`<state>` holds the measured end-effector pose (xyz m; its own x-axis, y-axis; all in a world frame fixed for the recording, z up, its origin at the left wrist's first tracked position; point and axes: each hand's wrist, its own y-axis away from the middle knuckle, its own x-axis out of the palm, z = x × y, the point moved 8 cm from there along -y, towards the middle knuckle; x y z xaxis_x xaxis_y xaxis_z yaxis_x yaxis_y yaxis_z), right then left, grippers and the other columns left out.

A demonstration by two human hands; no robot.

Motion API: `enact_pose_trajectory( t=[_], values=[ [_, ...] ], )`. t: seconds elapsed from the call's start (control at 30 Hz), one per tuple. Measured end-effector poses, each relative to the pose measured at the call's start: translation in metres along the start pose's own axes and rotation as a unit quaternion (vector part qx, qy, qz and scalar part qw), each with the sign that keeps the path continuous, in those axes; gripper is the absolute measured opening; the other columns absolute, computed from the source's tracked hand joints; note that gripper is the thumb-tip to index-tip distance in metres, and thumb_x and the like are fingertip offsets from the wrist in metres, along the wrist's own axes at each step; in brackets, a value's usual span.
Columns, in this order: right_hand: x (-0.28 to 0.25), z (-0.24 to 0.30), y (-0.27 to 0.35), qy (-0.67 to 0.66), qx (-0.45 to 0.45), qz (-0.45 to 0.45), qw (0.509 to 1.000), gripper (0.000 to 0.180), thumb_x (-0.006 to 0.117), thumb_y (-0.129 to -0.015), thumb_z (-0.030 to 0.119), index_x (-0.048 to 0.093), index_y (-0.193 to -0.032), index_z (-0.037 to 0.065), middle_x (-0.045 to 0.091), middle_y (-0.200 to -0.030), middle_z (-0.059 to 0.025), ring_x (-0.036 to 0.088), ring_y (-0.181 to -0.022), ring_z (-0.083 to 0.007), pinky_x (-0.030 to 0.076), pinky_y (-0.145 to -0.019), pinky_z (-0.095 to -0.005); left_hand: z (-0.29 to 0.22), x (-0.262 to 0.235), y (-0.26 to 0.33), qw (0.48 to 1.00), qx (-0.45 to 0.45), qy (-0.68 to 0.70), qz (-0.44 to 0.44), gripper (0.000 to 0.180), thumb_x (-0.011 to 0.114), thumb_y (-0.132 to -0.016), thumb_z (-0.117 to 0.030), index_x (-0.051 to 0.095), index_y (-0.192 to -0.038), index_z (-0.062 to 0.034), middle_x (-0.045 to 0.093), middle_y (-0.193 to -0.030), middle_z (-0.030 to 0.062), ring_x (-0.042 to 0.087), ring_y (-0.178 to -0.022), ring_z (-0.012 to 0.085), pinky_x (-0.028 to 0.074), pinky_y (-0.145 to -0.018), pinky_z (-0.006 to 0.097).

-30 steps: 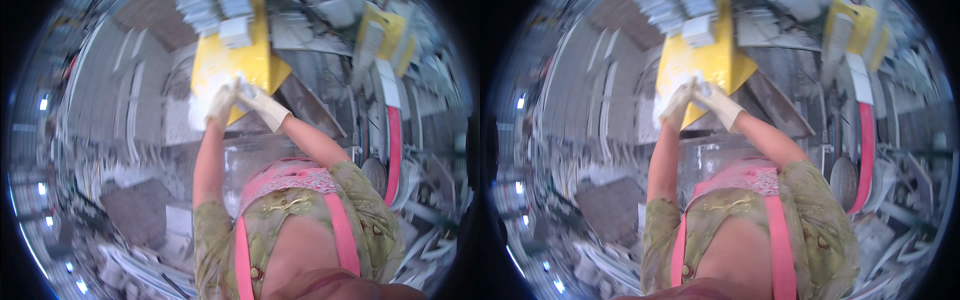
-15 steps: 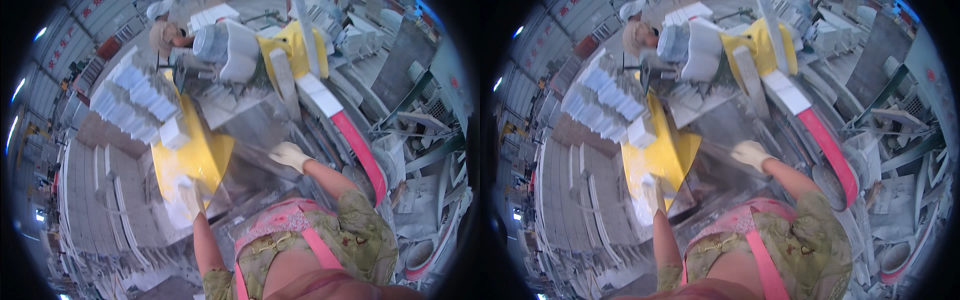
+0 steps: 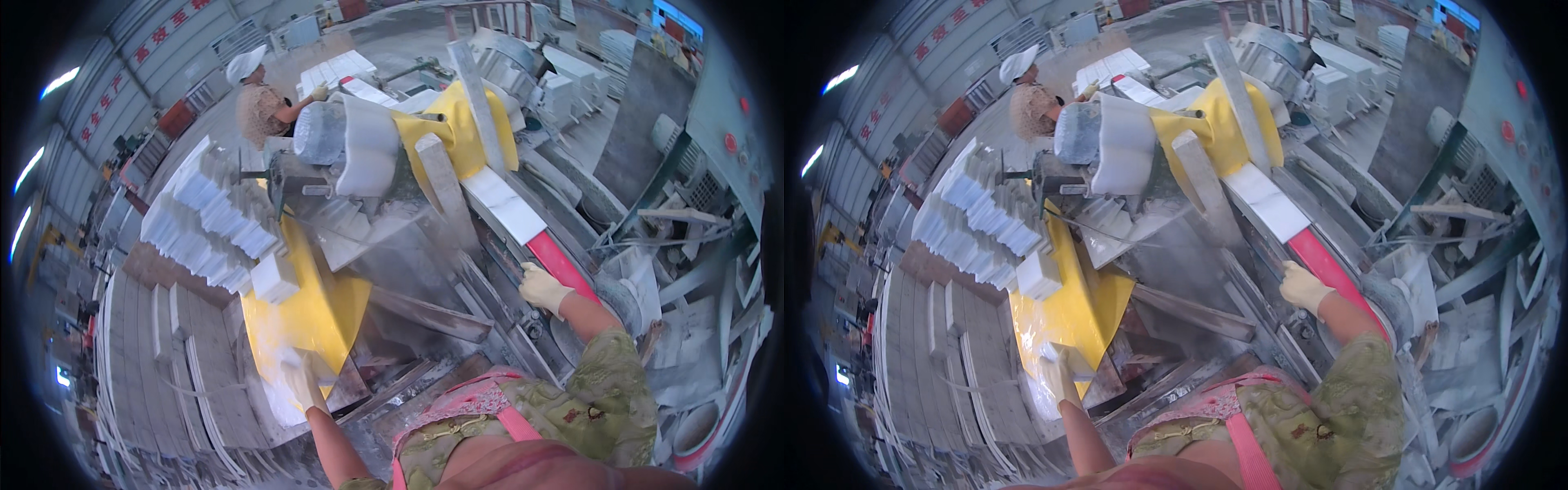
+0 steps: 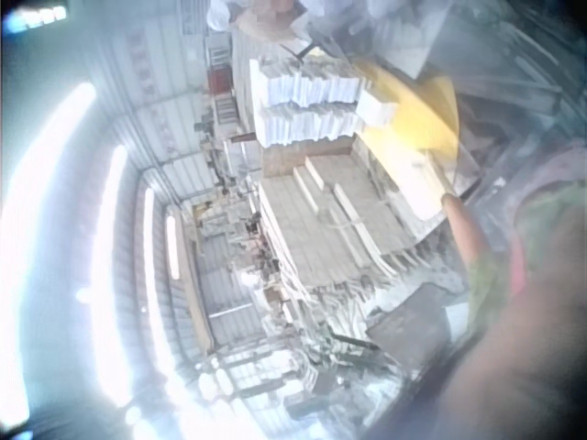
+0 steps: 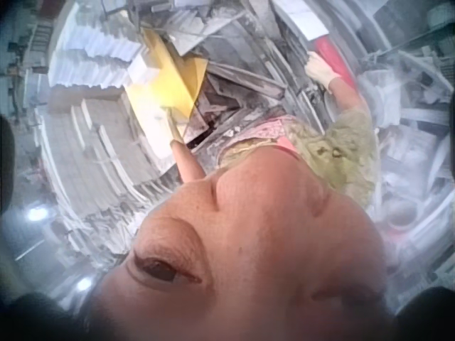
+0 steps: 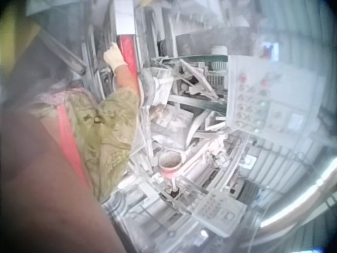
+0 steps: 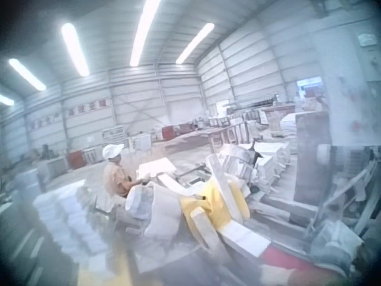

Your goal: The person repeatedly picks up small white rectangular blocks from a yellow tray and stacks them into neat piles. They handle the blocks one at a time, aligning each piece before placing it on top of the growing stack.

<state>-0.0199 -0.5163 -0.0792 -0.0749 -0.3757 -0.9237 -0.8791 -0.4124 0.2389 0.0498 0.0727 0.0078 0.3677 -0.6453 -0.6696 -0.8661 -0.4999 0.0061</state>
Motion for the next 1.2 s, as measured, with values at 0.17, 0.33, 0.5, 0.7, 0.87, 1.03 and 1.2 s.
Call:
enact_pose_trajectory(
  t=[0.17, 0.33, 0.5, 0.7, 0.87, 1.03, 1.2],
  values=[
    [-0.006, 0.001, 0.001, -0.046, 0.002, -0.015, 0.999, 0.013, 0.063, -0.073, 0.015, 0.072, -0.067, 0.009, 0.069, -0.068, -0.0109, 0.068, -0.078, -0.0268, 0.035, -0.112, -0.0424, 0.018, 0.012, -0.009, 0.981, -0.077, 0.176, -0.008, 0.077, 0.072, -0.085, -0.024, 0.037, -0.145, 0.0093, 0.057, -0.129, 0.0264, 0.061, -0.108, 0.0320, 0.050, -0.091, 0.041],
    [-0.003, -0.001, -0.001, -0.045, 0.024, -0.071, 0.996, 0.013, 0.060, -0.074, 0.011, 0.071, -0.070, 0.005, 0.070, -0.071, -0.0129, 0.069, -0.079, -0.0274, 0.040, -0.110, -0.0421, 0.010, 0.014, -0.009, 0.989, -0.068, 0.125, 0.035, 0.067, 0.068, -0.087, -0.017, 0.039, -0.140, 0.0101, 0.056, -0.128, 0.0255, 0.060, -0.106, 0.0315, 0.052, -0.089, 0.039],
    [0.004, -0.003, -0.005, -0.059, 0.050, -0.089, 0.993, 0.015, 0.059, -0.076, 0.011, 0.072, -0.071, 0.003, 0.071, -0.074, -0.0131, 0.069, -0.084, -0.0286, 0.037, -0.113, -0.0408, 0.004, 0.012, -0.005, 0.987, -0.045, 0.150, 0.047, 0.065, 0.065, -0.087, -0.015, 0.038, -0.140, 0.0107, 0.054, -0.130, 0.0246, 0.058, -0.111, 0.0311, 0.048, -0.096, 0.039],
    [0.025, -0.009, -0.004, -0.198, 0.101, 0.111, 0.969, 0.025, 0.058, -0.082, 0.013, 0.075, -0.087, -0.004, 0.063, -0.120, -0.0278, 0.039, -0.139, -0.0379, 0.039, -0.112, -0.0412, 0.010, 0.014, -0.006, 0.983, -0.060, 0.164, 0.053, 0.070, 0.064, -0.089, -0.014, 0.032, -0.146, 0.0089, 0.052, -0.134, 0.0253, 0.057, -0.116, 0.0316, 0.046, -0.100, 0.038],
    [0.008, -0.010, -0.001, -0.181, 0.097, 0.061, 0.977, 0.024, 0.057, -0.081, 0.012, 0.075, -0.087, -0.004, 0.066, -0.114, -0.0263, 0.044, -0.135, -0.0383, 0.040, -0.111, -0.0414, 0.011, 0.012, -0.004, 0.984, -0.056, 0.160, 0.052, 0.069, 0.064, -0.090, -0.015, 0.032, -0.146, 0.0090, 0.052, -0.135, 0.0251, 0.056, -0.118, 0.0320, 0.044, -0.102, 0.038],
    [-0.010, -0.007, 0.005, -0.122, 0.065, -0.047, 0.989, 0.018, 0.063, -0.070, 0.011, 0.073, -0.075, -0.003, 0.072, -0.091, -0.0242, 0.064, -0.110, -0.0372, 0.039, -0.113, -0.0417, 0.015, 0.013, -0.005, 0.986, -0.058, 0.147, 0.057, 0.072, 0.065, -0.090, -0.017, 0.030, -0.147, 0.0089, 0.050, -0.138, 0.0255, 0.056, -0.119, 0.0323, 0.043, -0.103, 0.038],
    [-0.009, -0.008, 0.007, -0.148, 0.068, -0.041, 0.986, 0.018, 0.063, -0.071, 0.010, 0.072, -0.076, -0.004, 0.071, -0.093, -0.0261, 0.064, -0.111, -0.0398, 0.041, -0.112, -0.0423, 0.016, 0.012, -0.004, 0.986, -0.084, 0.136, 0.050, 0.078, 0.066, -0.090, -0.019, 0.025, -0.152, 0.0077, 0.049, -0.140, 0.0267, 0.055, -0.121, 0.0339, 0.043, -0.104, 0.038]
  ],
)
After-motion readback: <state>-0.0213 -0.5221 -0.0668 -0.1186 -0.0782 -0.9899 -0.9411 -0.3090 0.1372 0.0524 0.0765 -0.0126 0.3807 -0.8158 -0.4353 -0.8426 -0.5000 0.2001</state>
